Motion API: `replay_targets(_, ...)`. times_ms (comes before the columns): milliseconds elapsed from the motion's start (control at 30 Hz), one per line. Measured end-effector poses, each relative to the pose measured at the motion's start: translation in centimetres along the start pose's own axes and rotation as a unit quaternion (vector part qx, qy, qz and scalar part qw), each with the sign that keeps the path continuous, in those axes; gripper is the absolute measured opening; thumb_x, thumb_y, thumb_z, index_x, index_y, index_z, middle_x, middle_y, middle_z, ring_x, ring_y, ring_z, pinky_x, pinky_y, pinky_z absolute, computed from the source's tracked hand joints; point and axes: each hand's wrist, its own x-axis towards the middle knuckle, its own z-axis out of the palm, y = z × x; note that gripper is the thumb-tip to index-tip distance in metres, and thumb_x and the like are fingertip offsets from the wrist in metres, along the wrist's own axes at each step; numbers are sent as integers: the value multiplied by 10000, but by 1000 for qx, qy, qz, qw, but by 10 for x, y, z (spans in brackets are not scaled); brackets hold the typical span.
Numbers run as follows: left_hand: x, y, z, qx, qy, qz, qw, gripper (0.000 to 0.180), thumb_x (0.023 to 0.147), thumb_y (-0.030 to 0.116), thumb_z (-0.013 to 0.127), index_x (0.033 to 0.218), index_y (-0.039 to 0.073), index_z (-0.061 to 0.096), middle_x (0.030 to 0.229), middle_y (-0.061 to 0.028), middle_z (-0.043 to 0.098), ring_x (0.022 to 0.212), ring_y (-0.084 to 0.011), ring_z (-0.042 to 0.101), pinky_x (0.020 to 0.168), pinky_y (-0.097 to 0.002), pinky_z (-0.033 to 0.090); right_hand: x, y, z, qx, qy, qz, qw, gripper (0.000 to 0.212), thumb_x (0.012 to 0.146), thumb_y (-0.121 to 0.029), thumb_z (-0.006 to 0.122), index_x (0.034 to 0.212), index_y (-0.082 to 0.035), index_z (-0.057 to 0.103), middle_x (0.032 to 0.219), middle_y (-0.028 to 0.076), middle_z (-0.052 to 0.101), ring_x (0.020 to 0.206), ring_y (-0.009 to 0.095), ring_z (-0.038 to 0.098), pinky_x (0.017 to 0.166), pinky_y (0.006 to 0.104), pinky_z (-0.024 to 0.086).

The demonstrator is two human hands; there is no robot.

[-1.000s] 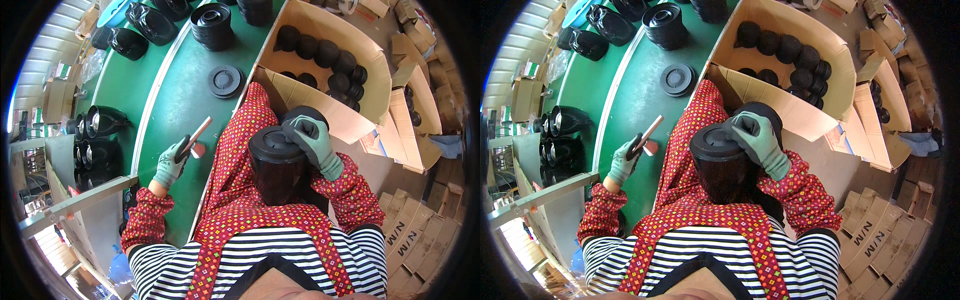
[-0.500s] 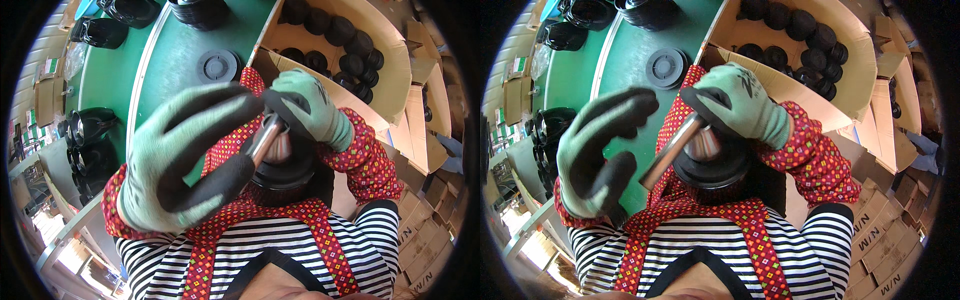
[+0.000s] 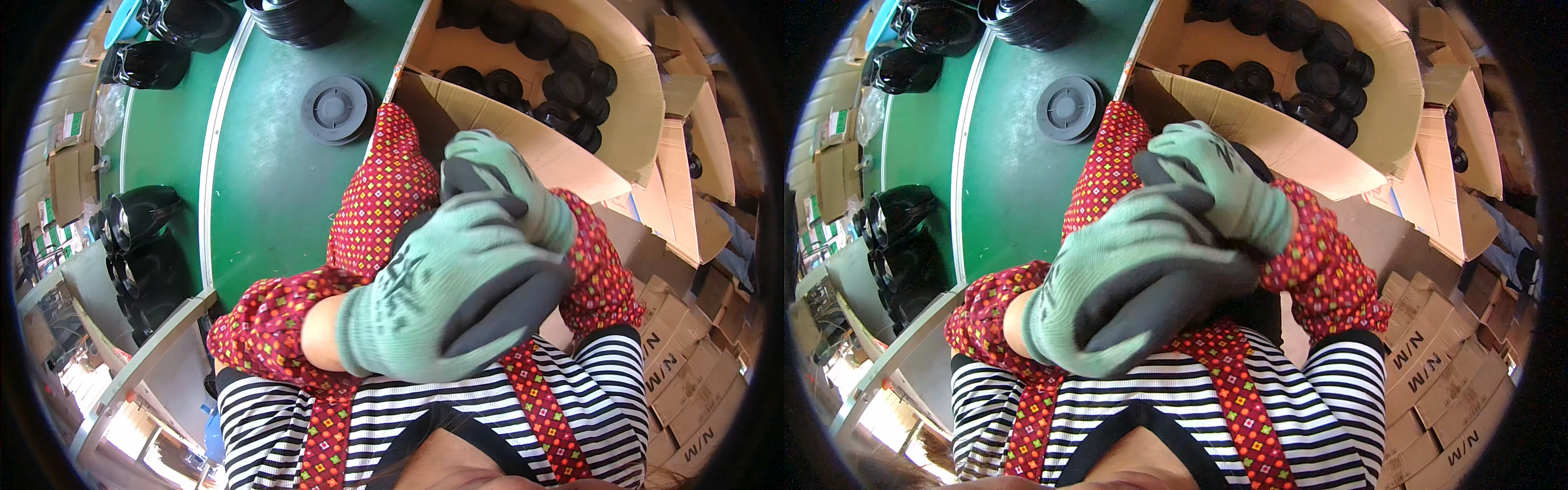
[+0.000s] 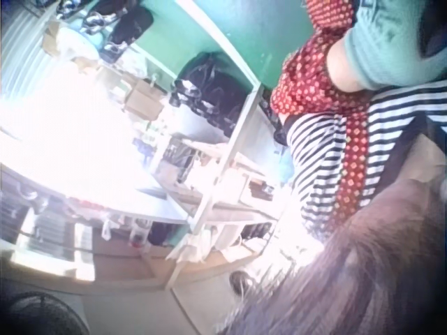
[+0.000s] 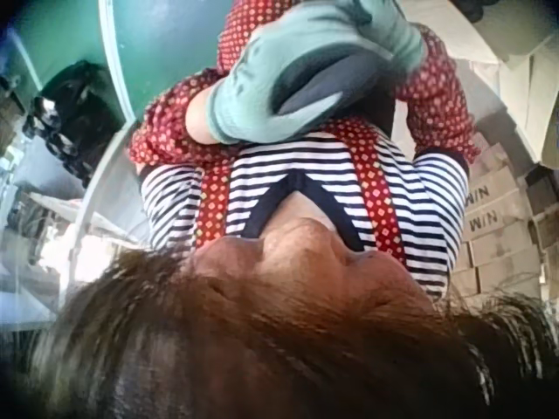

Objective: The person repeatedly picks up black kettle bodies and circular lids from a green workbench and a cardboard box, then presses the lids onto the kettle openings by hand. The person handles items one at a time, rotating each kettle to align the lid before seating it.

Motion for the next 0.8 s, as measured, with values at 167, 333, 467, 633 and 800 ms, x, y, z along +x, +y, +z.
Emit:
replay_targets(167,-34,1,-5,-42,-40,92,994,411,997,264,612,1194,-70,745,978,-136,682,990,-332,672,1100,-602,447,8,-59,-10,-26,36,31,999,332,942,-274,614,1090,15,679,1078,178,683,1016,385,612,971,493,441)
replay_targets(333,2,46,-34,42,-58,-108,992,697,908,83,714,1526,-103,453,1468,-295,532,1363,-447,539,1193,-505,361,24,-31,-13,1,-28,-4,1000,225,898,-212,665,1004,-15,657,988,156,629,965,359,582,912,498,440)
replay_targets(467,29,72,-13,288,-30,-153,945,744,951,217,707,1536,-123,398,1518,-365,444,1435,-525,427,1222,-549,324,-10,11,48,-202,114,-128,964,360,941,-319,689,1190,-59,701,1244,132,649,1067,350,604,965,545,453)
replay_targets(633,10,22,1,409,-91,-251,873,831,1000,398,618,1548,-144,309,1518,-429,379,1428,-557,394,1206,-591,340,15,-24,33,-154,97,-11,983,392,893,-378,677,1154,-86,710,1137,112,681,1030,331,627,912,496,455)
replay_targets(800,-9,13,-49,335,-103,-330,877,838,937,134,683,1623,-72,247,1463,-351,520,1215,-518,617,1046,-493,525,28,-81,9,-178,94,86,976,255,848,-290,738,1021,-103,721,926,96,656,932,317,627,851,488,437)
